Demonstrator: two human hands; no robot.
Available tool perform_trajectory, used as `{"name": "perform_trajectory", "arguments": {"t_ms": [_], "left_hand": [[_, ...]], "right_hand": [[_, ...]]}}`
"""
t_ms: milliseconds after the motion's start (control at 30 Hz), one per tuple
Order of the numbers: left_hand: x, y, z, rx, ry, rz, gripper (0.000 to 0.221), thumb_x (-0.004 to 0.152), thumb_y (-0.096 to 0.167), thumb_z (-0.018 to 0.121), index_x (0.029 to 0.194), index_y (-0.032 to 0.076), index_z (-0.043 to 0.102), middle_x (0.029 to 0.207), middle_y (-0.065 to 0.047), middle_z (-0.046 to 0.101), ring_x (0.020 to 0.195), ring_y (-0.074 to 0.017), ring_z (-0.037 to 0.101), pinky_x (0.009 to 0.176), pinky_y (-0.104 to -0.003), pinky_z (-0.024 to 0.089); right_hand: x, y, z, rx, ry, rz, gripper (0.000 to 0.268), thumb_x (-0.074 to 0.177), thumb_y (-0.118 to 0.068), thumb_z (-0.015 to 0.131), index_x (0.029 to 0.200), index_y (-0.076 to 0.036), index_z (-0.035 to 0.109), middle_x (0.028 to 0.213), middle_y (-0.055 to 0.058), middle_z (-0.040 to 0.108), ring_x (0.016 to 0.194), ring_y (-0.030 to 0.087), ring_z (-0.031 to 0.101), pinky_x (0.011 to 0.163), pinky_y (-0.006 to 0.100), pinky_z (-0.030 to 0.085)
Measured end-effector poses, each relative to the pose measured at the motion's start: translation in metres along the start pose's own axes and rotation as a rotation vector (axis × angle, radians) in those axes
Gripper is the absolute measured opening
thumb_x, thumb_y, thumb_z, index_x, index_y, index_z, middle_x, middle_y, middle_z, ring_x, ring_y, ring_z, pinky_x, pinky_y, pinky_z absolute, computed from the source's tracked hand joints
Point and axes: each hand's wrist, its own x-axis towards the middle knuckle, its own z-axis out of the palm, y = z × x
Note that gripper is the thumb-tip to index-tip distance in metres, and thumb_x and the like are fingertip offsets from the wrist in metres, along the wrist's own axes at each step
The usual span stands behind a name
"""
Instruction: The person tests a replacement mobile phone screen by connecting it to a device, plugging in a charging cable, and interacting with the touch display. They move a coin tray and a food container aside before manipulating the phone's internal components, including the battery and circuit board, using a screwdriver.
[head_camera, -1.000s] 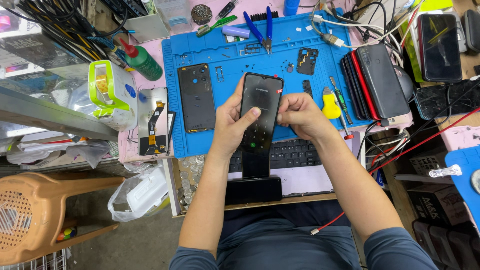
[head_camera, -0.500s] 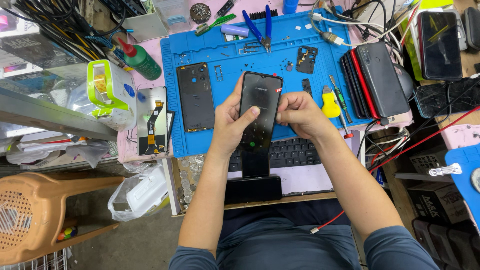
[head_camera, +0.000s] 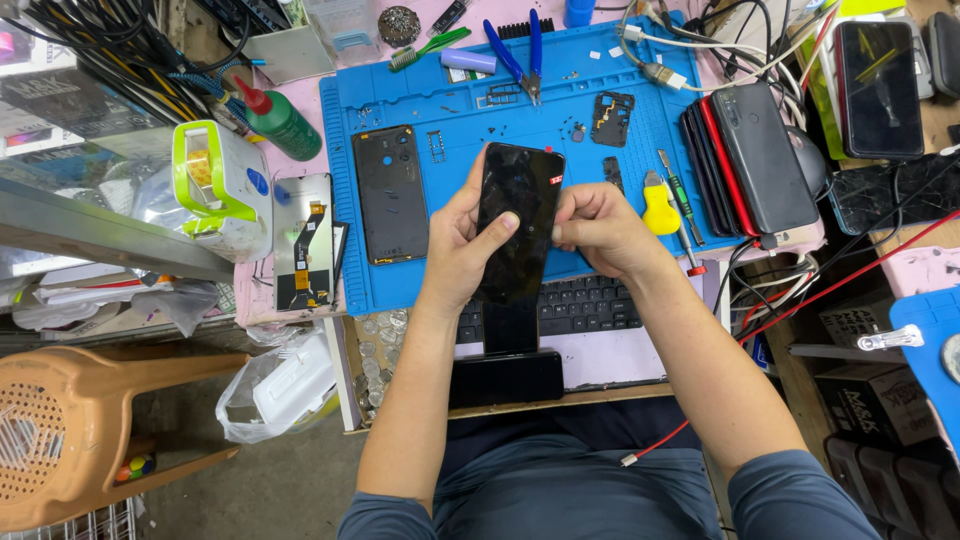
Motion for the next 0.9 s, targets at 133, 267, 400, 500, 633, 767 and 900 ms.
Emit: {"name": "perform_trajectory", "arguments": {"t_ms": [133, 267, 400, 500, 633, 767, 900], "left_hand": [[0.000, 0.000, -0.001, -0.001, -0.006, -0.003, 0.078, 0.099, 0.005, 0.069, 0.163, -0.007, 0.027, 0.149, -0.017, 0.057, 0.134, -0.0188, 0.059, 0.117, -0.033, 0.045], [-0.001, -0.001, -0.001, -0.065, 0.020, -0.026, 0.079, 0.097, 0.003, 0.069, 0.163, -0.005, 0.026, 0.150, -0.017, 0.056, 0.134, -0.0200, 0.057, 0.116, -0.034, 0.045], [-0.001, -0.004, 0.000, -0.013, 0.057, 0.024, 0.073, 0.100, 0.002, 0.062, 0.163, -0.005, 0.025, 0.154, -0.018, 0.051, 0.140, -0.0217, 0.054, 0.119, -0.034, 0.041], [-0.001, -0.002, -0.001, 0.031, 0.054, 0.071, 0.067, 0.104, 0.010, 0.051, 0.163, -0.006, 0.025, 0.158, -0.020, 0.049, 0.144, -0.0239, 0.051, 0.123, -0.035, 0.038], [-0.004, 0.004, 0.000, 0.110, 0.038, 0.125, 0.065, 0.107, 0.022, 0.041, 0.163, -0.008, 0.024, 0.164, -0.021, 0.042, 0.152, -0.0253, 0.043, 0.129, -0.036, 0.030], [-0.006, 0.006, 0.000, 0.081, 0.011, 0.130, 0.068, 0.107, 0.024, 0.041, 0.164, -0.007, 0.022, 0.164, -0.021, 0.042, 0.153, -0.0262, 0.042, 0.131, -0.037, 0.028], [-0.005, 0.002, -0.001, 0.130, 0.005, 0.162, 0.070, 0.103, 0.018, 0.048, 0.164, -0.008, 0.022, 0.163, -0.022, 0.043, 0.153, -0.0268, 0.042, 0.131, -0.037, 0.027]], "right_hand": [[0.001, 0.000, 0.001, 0.004, 0.007, -0.007, 0.009, 0.086, 0.003, 0.074, 0.086, -0.003, 0.068, 0.083, 0.007, 0.071, 0.071, 0.011, 0.066, 0.065, 0.023, 0.052], [0.000, -0.006, 0.011, 0.030, 0.005, -0.025, 0.007, 0.088, 0.000, 0.074, 0.091, -0.002, 0.068, 0.085, 0.008, 0.071, 0.073, 0.013, 0.066, 0.066, 0.024, 0.052], [-0.001, -0.016, 0.023, 0.059, -0.014, -0.040, 0.006, 0.091, -0.005, 0.071, 0.094, -0.001, 0.069, 0.086, 0.007, 0.070, 0.076, 0.012, 0.065, 0.067, 0.024, 0.050], [0.000, -0.016, 0.026, 0.010, 0.019, -0.039, 0.005, 0.094, -0.004, 0.072, 0.095, -0.002, 0.067, 0.085, 0.005, 0.068, 0.076, 0.011, 0.064, 0.067, 0.023, 0.050], [0.002, -0.014, 0.024, -0.041, 0.059, -0.046, 0.005, 0.093, -0.003, 0.072, 0.095, -0.004, 0.067, 0.085, 0.004, 0.069, 0.075, 0.011, 0.066, 0.067, 0.022, 0.051], [0.001, -0.013, 0.024, -0.027, 0.050, -0.050, 0.006, 0.093, -0.003, 0.073, 0.095, -0.004, 0.067, 0.087, 0.003, 0.069, 0.076, 0.011, 0.066, 0.068, 0.022, 0.051], [0.002, -0.014, 0.024, -0.020, 0.035, -0.058, 0.006, 0.094, -0.003, 0.073, 0.094, -0.005, 0.067, 0.087, 0.003, 0.069, 0.077, 0.010, 0.065, 0.069, 0.022, 0.051]]}}
